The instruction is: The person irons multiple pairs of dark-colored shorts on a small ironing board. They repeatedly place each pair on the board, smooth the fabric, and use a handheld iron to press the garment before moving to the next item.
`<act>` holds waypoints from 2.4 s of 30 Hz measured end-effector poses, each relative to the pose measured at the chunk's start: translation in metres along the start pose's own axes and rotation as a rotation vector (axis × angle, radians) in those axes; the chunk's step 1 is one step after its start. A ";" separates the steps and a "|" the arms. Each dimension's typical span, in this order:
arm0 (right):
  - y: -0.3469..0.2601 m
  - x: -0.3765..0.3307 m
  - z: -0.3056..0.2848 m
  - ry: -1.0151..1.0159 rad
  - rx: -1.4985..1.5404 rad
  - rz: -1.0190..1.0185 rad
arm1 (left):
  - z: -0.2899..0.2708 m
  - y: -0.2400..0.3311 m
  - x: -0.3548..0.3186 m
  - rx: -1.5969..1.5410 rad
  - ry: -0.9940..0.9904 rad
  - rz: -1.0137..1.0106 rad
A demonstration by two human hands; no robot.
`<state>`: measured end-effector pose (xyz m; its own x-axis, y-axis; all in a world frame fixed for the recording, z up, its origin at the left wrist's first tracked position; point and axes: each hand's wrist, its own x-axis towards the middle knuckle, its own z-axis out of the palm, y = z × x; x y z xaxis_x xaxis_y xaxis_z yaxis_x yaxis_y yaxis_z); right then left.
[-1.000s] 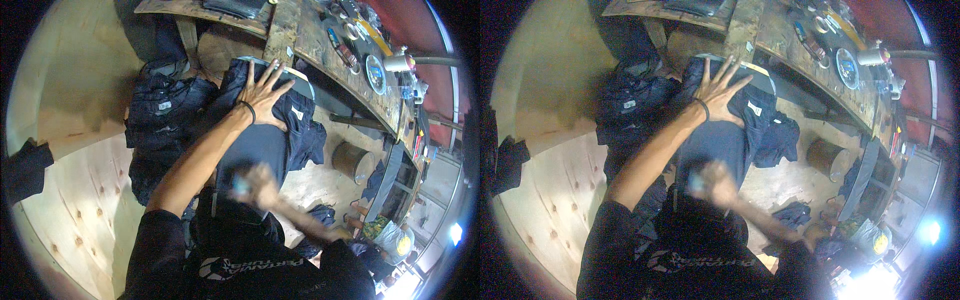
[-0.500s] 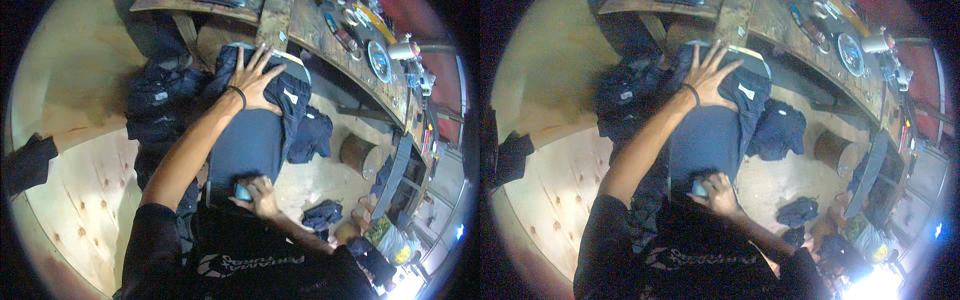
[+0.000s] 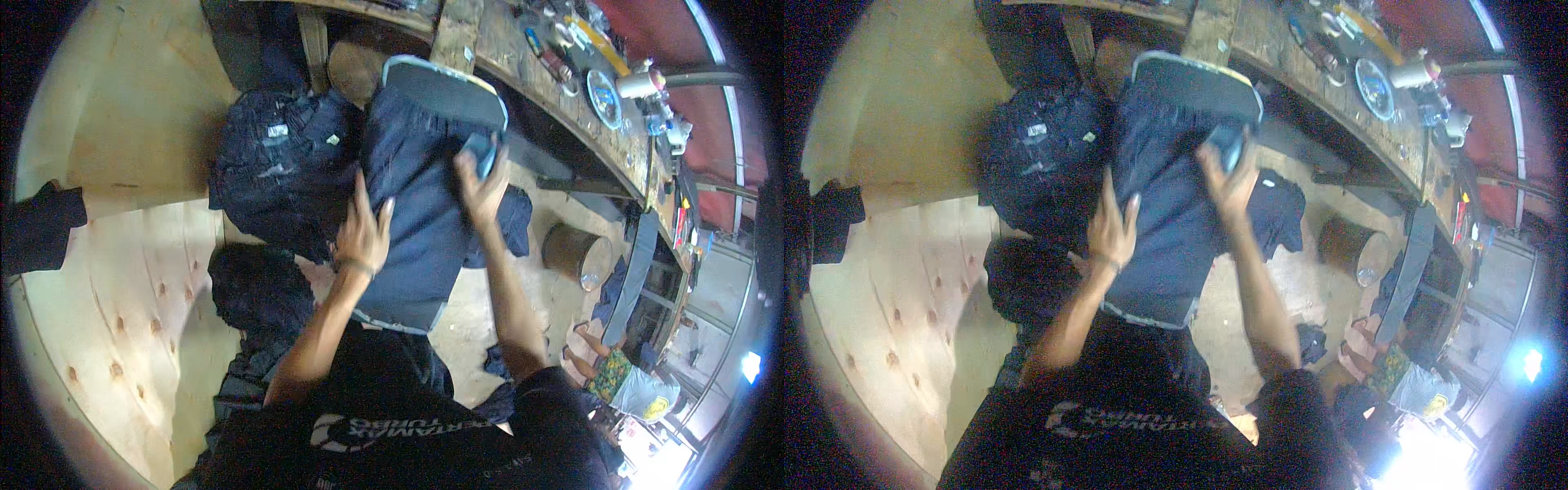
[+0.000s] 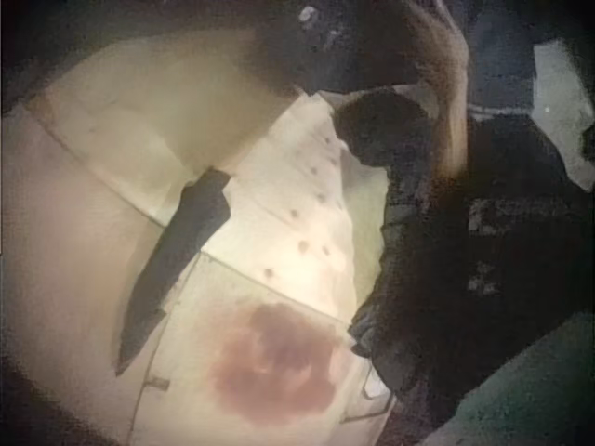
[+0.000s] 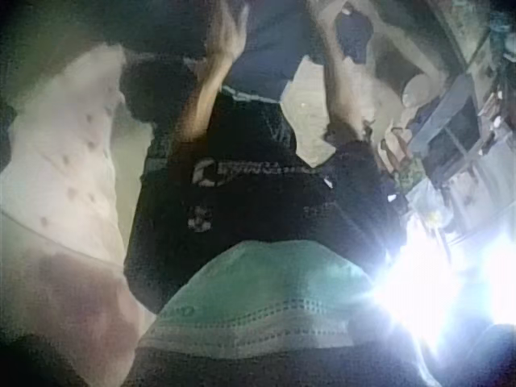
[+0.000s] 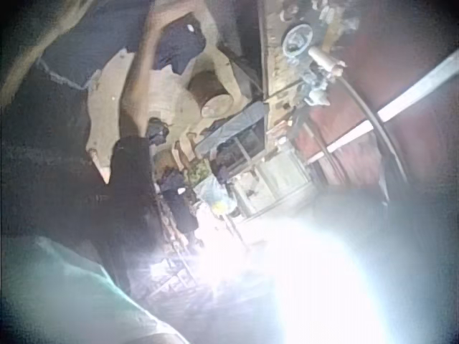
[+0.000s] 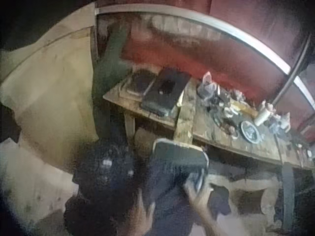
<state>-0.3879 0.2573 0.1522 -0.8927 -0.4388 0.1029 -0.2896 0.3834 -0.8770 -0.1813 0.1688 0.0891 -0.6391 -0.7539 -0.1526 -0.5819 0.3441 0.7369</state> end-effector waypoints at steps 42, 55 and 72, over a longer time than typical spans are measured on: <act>0.011 -0.035 -0.015 -0.220 -0.470 -0.179 | 0.047 0.126 0.247 0.477 0.040 0.435; -0.017 -0.103 0.015 -0.482 -0.479 -0.303 | 0.045 0.124 0.251 0.435 0.030 0.476; -0.028 0.029 -0.028 -0.174 -0.308 0.164 | 0.039 0.108 0.259 -0.099 0.198 0.545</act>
<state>-0.4154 0.2564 0.1934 -0.8715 -0.4726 -0.1308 -0.2620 0.6743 -0.6905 -0.4287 0.0326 0.1037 -0.7209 -0.5765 0.3846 -0.1397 0.6645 0.7341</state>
